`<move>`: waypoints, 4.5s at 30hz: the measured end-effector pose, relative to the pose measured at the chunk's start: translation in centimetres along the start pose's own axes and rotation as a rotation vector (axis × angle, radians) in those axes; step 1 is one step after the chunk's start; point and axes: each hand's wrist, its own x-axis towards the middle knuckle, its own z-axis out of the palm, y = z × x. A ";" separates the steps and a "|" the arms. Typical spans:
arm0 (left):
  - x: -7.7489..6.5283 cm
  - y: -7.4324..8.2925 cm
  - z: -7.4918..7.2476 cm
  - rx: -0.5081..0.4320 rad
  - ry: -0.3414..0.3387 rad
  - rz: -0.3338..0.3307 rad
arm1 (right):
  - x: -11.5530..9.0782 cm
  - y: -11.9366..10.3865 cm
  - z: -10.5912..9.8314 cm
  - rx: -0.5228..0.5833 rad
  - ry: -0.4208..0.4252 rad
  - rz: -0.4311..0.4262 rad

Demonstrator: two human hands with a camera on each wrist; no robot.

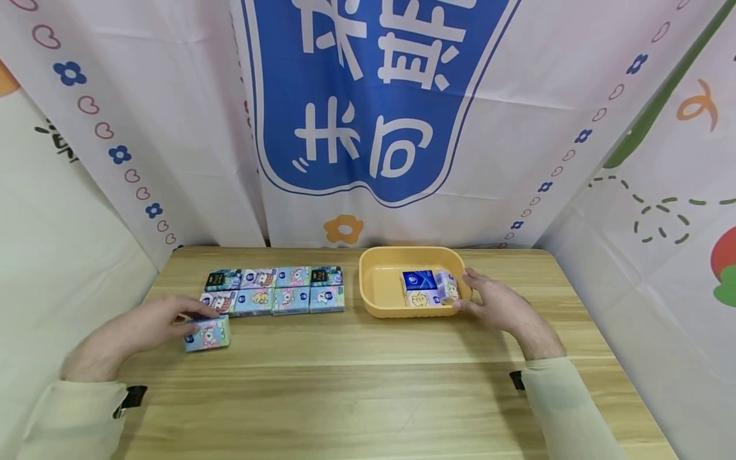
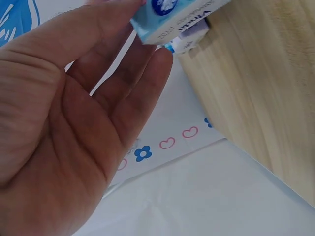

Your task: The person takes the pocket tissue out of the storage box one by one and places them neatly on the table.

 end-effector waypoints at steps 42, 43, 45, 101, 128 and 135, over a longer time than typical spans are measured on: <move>7.5 9.0 2.9 0.146 0.143 0.102 | -0.1 0.0 -0.1 -0.001 0.003 -0.017; 7.8 9.3 3.0 0.147 0.139 0.104 | -0.1 0.0 -0.1 -0.002 0.004 -0.018; 8.4 10.0 3.1 0.145 0.128 0.101 | -0.1 -0.1 -0.2 -0.005 0.005 -0.020; 22.9 24.5 8.7 -0.203 0.148 0.200 | -0.1 0.0 0.1 0.001 0.022 -0.042; 28.9 26.2 10.5 -0.446 -0.099 -0.007 | 0.1 0.0 0.1 0.005 0.008 -0.027; 29.6 26.2 10.7 -0.427 -0.108 0.011 | 0.2 0.0 0.0 0.003 0.017 -0.039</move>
